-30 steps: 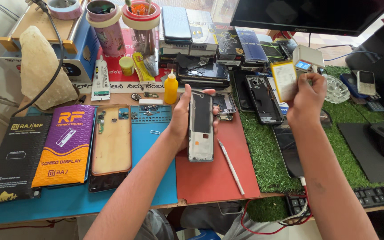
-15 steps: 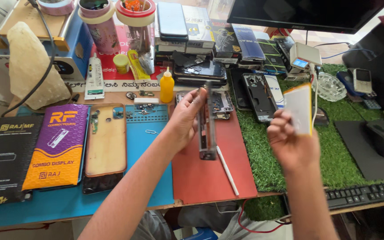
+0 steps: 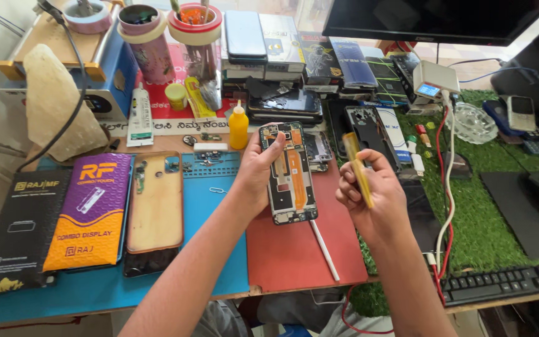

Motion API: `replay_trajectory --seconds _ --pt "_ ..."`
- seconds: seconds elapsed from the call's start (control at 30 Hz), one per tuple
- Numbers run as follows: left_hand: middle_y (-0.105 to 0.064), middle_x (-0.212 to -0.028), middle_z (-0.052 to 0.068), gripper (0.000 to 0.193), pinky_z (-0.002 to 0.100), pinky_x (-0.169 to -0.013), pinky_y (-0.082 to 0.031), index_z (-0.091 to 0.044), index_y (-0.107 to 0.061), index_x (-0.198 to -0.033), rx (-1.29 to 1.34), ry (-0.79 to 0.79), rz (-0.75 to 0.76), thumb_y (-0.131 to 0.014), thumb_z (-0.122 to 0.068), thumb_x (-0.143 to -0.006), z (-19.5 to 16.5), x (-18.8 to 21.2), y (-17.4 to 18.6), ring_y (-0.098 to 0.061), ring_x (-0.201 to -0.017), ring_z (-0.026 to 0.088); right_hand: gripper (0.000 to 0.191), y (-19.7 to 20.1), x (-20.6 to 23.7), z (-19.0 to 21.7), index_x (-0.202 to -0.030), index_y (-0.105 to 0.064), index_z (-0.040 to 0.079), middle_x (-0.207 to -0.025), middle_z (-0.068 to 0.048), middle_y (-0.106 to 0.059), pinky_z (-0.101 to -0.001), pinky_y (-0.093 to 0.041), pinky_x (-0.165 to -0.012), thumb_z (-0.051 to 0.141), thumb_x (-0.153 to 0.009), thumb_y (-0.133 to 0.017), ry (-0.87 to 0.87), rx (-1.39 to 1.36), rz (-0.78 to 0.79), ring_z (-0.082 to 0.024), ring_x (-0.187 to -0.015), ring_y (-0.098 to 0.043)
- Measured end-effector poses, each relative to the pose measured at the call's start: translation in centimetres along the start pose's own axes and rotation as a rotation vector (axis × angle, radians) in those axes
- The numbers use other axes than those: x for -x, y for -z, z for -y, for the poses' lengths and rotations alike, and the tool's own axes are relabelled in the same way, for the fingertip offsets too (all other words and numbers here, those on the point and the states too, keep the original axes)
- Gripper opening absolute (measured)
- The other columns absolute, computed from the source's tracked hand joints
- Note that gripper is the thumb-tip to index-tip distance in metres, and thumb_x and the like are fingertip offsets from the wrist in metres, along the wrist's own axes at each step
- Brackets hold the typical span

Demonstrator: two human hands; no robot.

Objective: The person works on a disassembled smartphone at a repair bench, using a small pry tool to scrape and clean old adhesive and residue from the phone's frame and edges. They then lift the phone, turn it over, and handle the exposed battery and internal components.

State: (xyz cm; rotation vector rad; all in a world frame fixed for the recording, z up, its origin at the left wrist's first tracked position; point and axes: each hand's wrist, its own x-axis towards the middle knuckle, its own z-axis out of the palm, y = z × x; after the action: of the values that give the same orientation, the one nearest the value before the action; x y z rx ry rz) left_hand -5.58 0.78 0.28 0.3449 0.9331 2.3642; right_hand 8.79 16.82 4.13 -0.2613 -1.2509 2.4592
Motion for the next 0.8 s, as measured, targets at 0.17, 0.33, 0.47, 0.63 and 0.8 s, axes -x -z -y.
replay_trajectory --seconds 0.17,0.33,0.47,0.63,0.8 --pt "-0.066 -0.105 -0.001 0.029 0.036 -0.073 -0.063 -0.017 -0.052 -0.123 0.035 0.000 -0.019 -0.067 -0.028 -0.100 0.7 -0.2 0.1 -0.070 -0.091 0.013 0.014 -1.6 0.8 -1.3 -0.111 -0.054 0.007 -0.087 -0.002 -0.067 -0.0219 -0.049 -0.062 0.002 -0.100 -0.059 0.247 0.504 -0.134 -0.004 -0.074 -0.061" --pt "-0.070 -0.111 0.005 0.034 0.040 -0.077 -0.063 -0.019 -0.049 -0.126 0.036 0.021 0.028 -0.057 -0.039 -0.100 0.8 -0.1 -0.2 -0.073 -0.099 0.020 0.009 -1.9 1.0 -2.7 -0.106 -0.058 0.006 -0.075 0.001 -0.063 -0.0202 -0.039 -0.054 0.006 -0.101 -0.066 0.389 0.896 -0.077 -0.001 -0.065 -0.052" --pt "-0.067 -0.117 0.009 0.043 0.042 -0.087 -0.062 -0.015 -0.047 -0.131 0.120 -0.007 0.049 -0.054 -0.047 -0.103 0.8 -0.2 -0.4 -0.071 -0.105 0.022 0.008 -2.6 0.9 -3.6 -0.101 -0.061 0.006 -0.071 0.002 -0.063 -0.0206 -0.040 -0.052 0.007 -0.099 -0.068 0.386 0.978 -0.083 0.000 -0.062 -0.053" --pt "-0.067 -0.113 0.011 0.048 0.044 -0.085 -0.061 -0.015 -0.045 -0.131 0.137 0.019 0.037 -0.054 -0.049 -0.099 0.8 0.0 -0.2 -0.071 -0.102 0.025 0.009 -4.2 1.2 -4.0 -0.100 -0.059 0.006 -0.066 -0.003 -0.065 -0.0246 -0.041 -0.048 0.007 -0.098 -0.068 0.408 1.131 -0.072 -0.005 -0.055 -0.055" --pt "-0.068 -0.108 0.010 0.039 0.041 -0.079 -0.061 -0.011 -0.048 -0.126 0.150 0.015 0.082 -0.060 -0.040 -0.102 0.9 0.2 0.0 -0.072 -0.095 0.024 0.012 -5.4 1.7 -3.4 -0.106 -0.056 0.007 -0.083 -0.015 -0.070 -0.0417 -0.050 -0.056 0.004 -0.097 -0.064 0.871 1.508 0.101 -0.034 -0.068 -0.068"
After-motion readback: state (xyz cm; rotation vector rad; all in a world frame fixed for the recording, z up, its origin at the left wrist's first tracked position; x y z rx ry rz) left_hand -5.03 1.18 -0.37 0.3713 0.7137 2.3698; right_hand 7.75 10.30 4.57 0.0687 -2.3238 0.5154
